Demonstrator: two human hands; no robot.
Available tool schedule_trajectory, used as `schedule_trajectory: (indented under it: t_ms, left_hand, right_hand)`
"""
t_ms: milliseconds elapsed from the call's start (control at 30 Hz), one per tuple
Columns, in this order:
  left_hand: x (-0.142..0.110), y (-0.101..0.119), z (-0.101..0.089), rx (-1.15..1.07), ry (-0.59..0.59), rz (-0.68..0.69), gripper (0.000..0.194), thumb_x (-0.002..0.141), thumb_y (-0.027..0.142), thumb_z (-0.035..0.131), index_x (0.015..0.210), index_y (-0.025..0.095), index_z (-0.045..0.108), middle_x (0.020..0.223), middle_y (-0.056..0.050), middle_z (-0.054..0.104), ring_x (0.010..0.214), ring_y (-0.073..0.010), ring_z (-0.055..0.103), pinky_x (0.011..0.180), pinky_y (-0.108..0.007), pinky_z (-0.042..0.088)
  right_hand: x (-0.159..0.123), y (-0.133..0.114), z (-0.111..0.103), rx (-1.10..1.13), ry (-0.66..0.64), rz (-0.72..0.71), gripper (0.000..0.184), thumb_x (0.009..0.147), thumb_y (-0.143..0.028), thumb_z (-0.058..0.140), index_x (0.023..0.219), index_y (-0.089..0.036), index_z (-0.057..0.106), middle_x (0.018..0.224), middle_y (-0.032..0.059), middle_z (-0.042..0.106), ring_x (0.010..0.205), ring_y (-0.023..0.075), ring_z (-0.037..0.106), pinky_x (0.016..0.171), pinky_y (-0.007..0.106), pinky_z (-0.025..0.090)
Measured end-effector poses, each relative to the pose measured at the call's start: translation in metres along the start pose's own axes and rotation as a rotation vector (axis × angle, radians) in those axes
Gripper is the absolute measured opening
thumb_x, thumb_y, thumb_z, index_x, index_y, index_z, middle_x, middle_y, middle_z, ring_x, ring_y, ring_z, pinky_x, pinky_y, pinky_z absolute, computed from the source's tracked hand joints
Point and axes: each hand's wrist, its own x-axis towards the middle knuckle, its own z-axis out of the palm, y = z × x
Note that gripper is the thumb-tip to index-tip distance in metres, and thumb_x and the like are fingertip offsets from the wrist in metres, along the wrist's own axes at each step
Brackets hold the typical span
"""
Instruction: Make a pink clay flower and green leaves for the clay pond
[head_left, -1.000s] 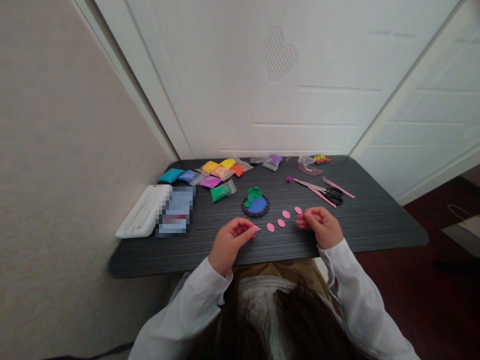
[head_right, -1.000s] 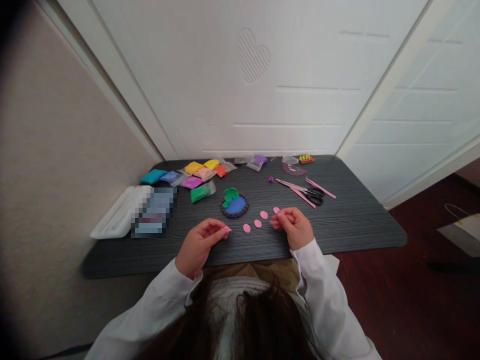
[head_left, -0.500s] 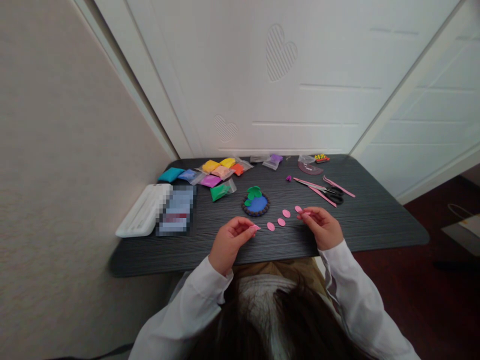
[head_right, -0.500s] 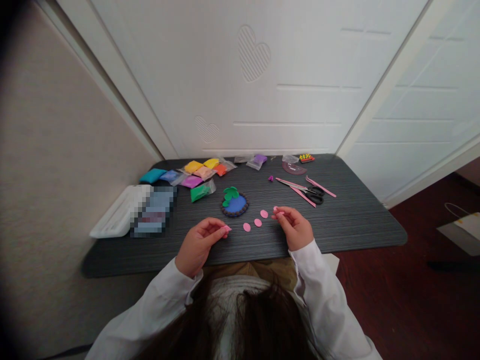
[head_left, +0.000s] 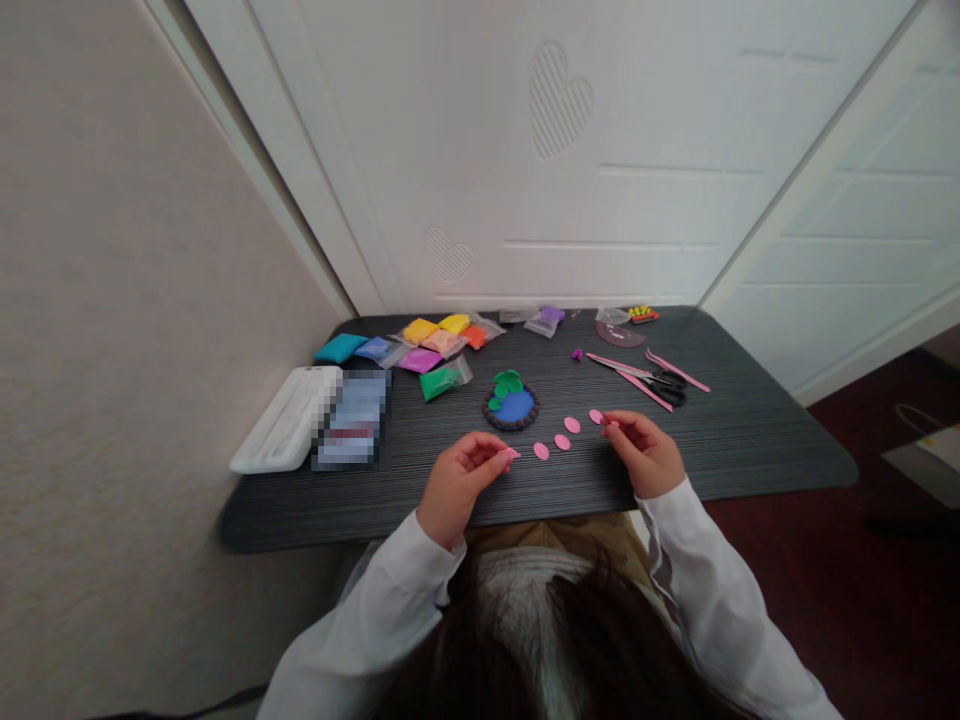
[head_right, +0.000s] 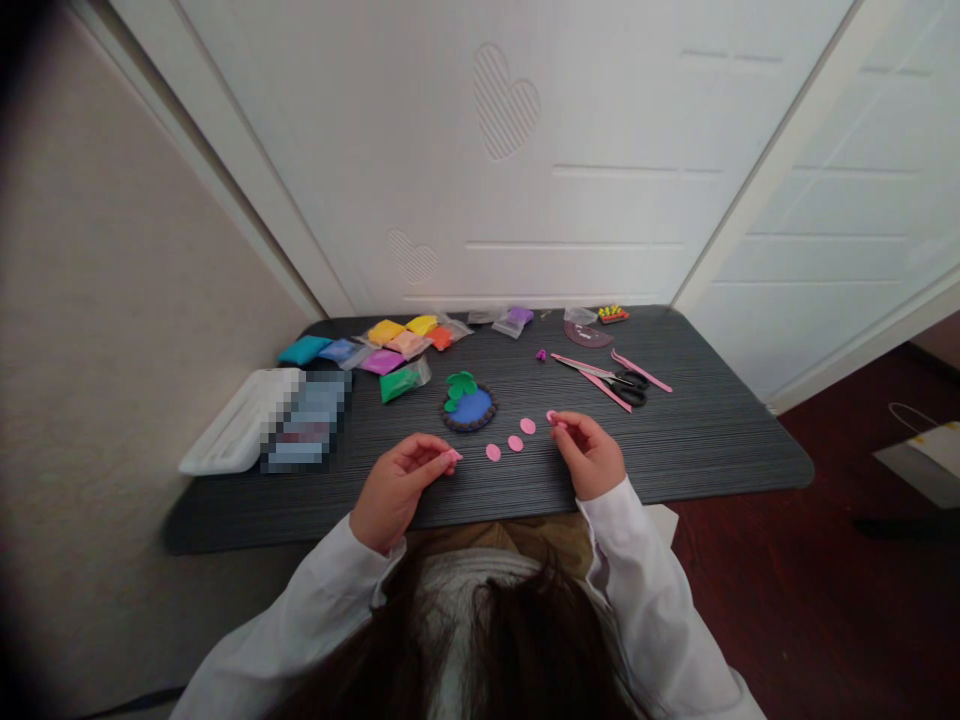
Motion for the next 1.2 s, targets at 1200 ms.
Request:
schedule_trajectory:
  t_ms: [1200]
  left_hand:
    - [0.0009,-0.0039,-0.0023,-0.005,-0.044,0.009,0.011,0.069,0.023,0.058,0.076,0.015,0.054,0.069,0.0,0.059,0.066,-0.0096,0.052,0.068,-0.023,0.039]
  right_hand:
    - [-0.0001,0.0007,-0.0007,-0.032,-0.001,0.045,0.017,0.065,-0.034,0.062,0.07,-0.02,0.054,0.062,-0.0015,0.057,0.058,0.0115,0.052,0.057,0.025,0.041]
